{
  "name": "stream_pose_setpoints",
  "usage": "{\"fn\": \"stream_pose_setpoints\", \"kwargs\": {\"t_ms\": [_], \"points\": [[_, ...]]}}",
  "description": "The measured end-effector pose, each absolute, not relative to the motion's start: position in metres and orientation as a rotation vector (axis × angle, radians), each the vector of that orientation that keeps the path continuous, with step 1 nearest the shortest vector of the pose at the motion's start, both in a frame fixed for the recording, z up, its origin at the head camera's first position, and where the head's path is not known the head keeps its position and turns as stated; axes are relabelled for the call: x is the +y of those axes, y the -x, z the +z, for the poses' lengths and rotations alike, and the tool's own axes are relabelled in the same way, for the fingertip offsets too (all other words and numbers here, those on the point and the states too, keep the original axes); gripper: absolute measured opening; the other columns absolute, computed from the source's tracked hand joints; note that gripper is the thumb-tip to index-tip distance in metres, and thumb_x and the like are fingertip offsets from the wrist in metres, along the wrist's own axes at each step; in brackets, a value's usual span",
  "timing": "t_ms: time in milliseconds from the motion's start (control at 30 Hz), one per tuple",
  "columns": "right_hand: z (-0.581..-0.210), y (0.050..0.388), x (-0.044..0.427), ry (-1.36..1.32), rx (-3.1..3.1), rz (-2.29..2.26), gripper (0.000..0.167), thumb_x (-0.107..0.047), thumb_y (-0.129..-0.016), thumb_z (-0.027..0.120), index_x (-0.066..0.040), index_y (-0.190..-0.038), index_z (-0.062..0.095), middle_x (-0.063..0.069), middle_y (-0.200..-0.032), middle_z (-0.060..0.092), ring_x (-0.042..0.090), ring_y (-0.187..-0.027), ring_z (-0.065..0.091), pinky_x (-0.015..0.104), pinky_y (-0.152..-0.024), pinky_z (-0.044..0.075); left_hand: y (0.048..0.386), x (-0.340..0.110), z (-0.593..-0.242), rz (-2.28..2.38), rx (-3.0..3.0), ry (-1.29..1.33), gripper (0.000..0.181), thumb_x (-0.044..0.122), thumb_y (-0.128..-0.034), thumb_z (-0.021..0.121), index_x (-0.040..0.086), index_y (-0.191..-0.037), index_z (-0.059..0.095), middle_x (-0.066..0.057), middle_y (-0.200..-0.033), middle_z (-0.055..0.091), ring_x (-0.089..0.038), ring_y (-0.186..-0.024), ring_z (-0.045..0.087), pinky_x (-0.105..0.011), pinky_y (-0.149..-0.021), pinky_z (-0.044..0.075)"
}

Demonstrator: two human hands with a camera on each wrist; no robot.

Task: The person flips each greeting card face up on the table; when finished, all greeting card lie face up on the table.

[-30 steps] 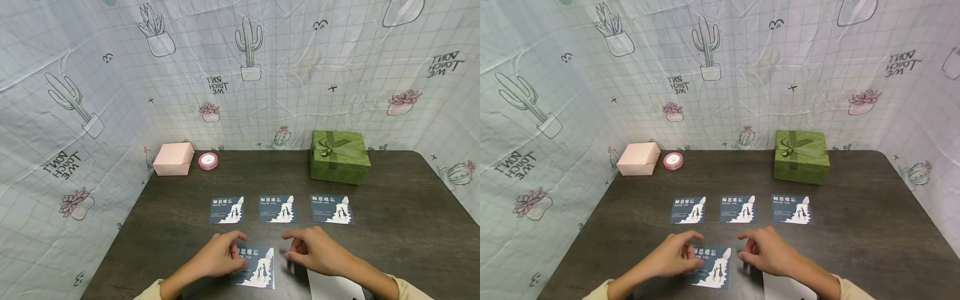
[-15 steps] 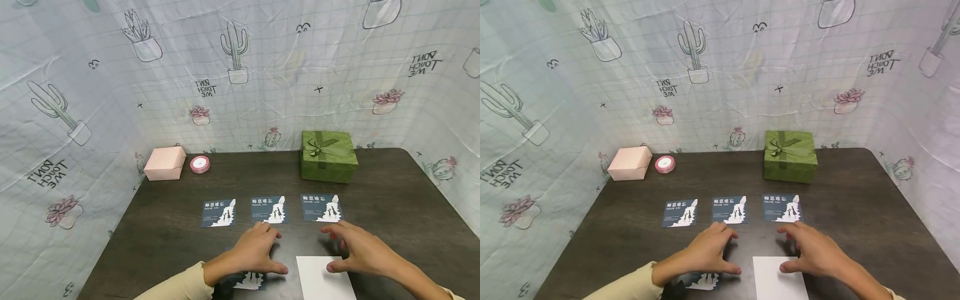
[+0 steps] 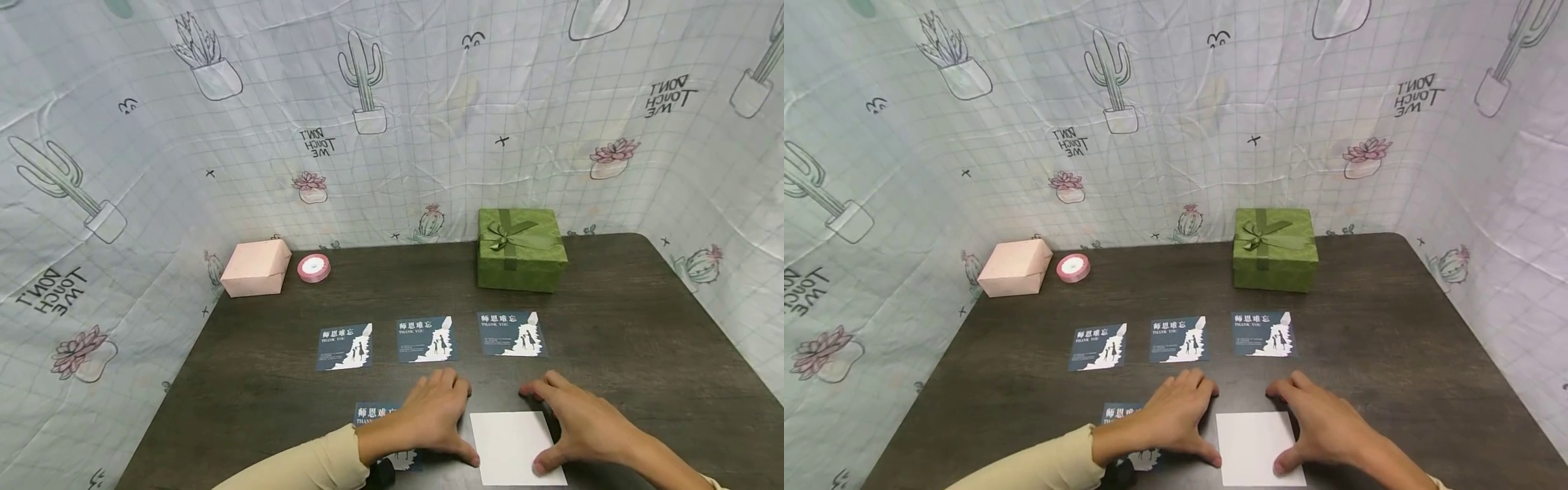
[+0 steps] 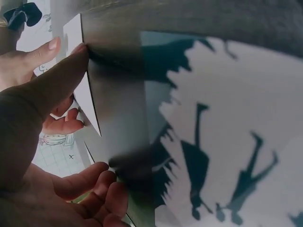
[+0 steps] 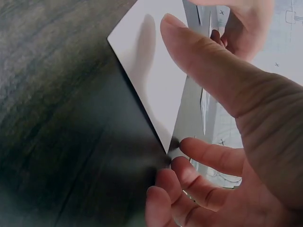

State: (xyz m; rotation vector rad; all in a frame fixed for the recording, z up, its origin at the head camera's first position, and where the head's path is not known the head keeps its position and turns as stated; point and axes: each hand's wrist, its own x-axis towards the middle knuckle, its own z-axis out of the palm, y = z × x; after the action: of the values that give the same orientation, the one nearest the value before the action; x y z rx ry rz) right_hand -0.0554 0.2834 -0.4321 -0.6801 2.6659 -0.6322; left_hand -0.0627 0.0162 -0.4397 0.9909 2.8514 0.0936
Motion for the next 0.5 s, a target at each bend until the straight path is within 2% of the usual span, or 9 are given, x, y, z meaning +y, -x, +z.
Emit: {"fn": "stream_pose_setpoints", "kwargs": {"t_ms": [267, 500], "points": [[-0.4366, 0.0543, 0.2786, 0.732, 2.717, -0.62, 0.089, -0.067, -0.05, 0.086, -0.02, -0.121, 0.06, -0.007, -0.107, 0.052, 0.006, -0.083, 0.056, 0.026, -0.058, 0.044, 0.062, 0.0204, -0.4372, 0.152, 2.795, -0.932, 0.069, 0.07, -0.0545, 0.086, 0.028, -0.102, 0.058, 0.011, -0.094, 0.046, -0.005, -0.082, 0.04, -0.021, -0.064, 0.029], [-0.4382, 0.054, 0.276, 0.699, 2.718, -0.634, 0.08, -0.059, -0.048, 0.092, -0.024, -0.113, 0.06, -0.01, -0.096, 0.051, 0.002, -0.075, 0.048, 0.026, -0.055, 0.039, 0.0604, 0.0233, -0.4363, 0.169, 2.778, -0.919, 0.061, 0.063, -0.0571, 0.088, 0.029, -0.098, 0.058, 0.013, -0.093, 0.047, -0.004, -0.084, 0.043, -0.021, -0.066, 0.029]]}}
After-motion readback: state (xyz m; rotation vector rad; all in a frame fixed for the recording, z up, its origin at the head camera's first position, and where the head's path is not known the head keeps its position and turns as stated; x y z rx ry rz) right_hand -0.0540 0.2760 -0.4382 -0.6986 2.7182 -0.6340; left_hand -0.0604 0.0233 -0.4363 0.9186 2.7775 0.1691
